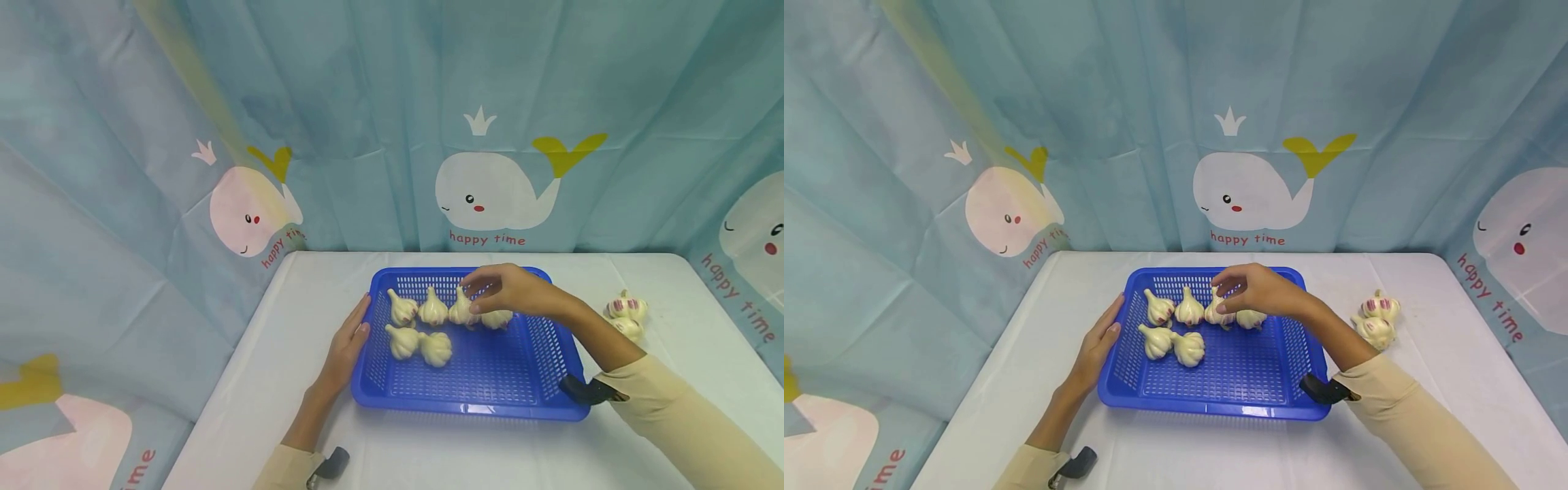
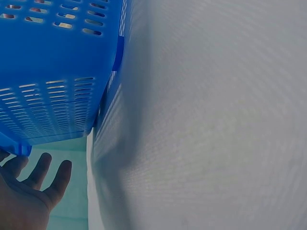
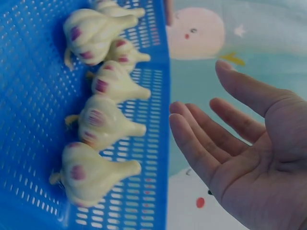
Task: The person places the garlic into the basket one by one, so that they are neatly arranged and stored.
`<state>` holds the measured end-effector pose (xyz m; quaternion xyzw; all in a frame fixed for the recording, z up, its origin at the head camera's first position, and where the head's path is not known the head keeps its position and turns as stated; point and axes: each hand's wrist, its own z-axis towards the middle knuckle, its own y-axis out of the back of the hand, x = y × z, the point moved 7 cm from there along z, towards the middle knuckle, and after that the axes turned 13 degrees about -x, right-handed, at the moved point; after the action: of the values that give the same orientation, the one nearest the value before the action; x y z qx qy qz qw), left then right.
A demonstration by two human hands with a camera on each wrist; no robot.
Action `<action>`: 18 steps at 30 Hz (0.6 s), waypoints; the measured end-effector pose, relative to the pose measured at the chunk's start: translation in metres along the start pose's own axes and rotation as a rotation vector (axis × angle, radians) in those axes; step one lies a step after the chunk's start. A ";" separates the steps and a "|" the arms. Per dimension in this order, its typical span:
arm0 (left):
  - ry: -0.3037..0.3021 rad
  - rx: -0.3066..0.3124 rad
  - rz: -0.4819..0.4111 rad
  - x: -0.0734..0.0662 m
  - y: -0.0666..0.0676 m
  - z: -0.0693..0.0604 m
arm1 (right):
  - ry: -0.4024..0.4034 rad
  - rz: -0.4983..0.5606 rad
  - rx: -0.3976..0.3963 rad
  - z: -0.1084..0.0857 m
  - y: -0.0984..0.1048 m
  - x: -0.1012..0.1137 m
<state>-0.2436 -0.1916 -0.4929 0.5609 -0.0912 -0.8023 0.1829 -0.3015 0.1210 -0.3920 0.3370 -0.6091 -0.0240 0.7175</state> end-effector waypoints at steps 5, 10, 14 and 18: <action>-0.003 0.005 -0.006 0.000 0.000 0.000 | 0.020 -0.029 -0.059 -0.012 0.017 0.002; -0.005 0.004 -0.007 0.001 0.000 0.000 | 0.033 -0.057 -0.123 -0.026 0.033 -0.002; -0.013 0.005 -0.017 0.001 0.000 0.000 | 0.018 -0.051 -0.166 -0.037 0.045 -0.010; -0.009 0.006 -0.014 0.000 0.000 0.000 | 0.012 -0.056 -0.213 -0.048 0.055 -0.018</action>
<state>-0.2433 -0.1916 -0.4927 0.5585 -0.0902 -0.8058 0.1753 -0.2840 0.1935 -0.3802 0.2759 -0.5893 -0.1065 0.7518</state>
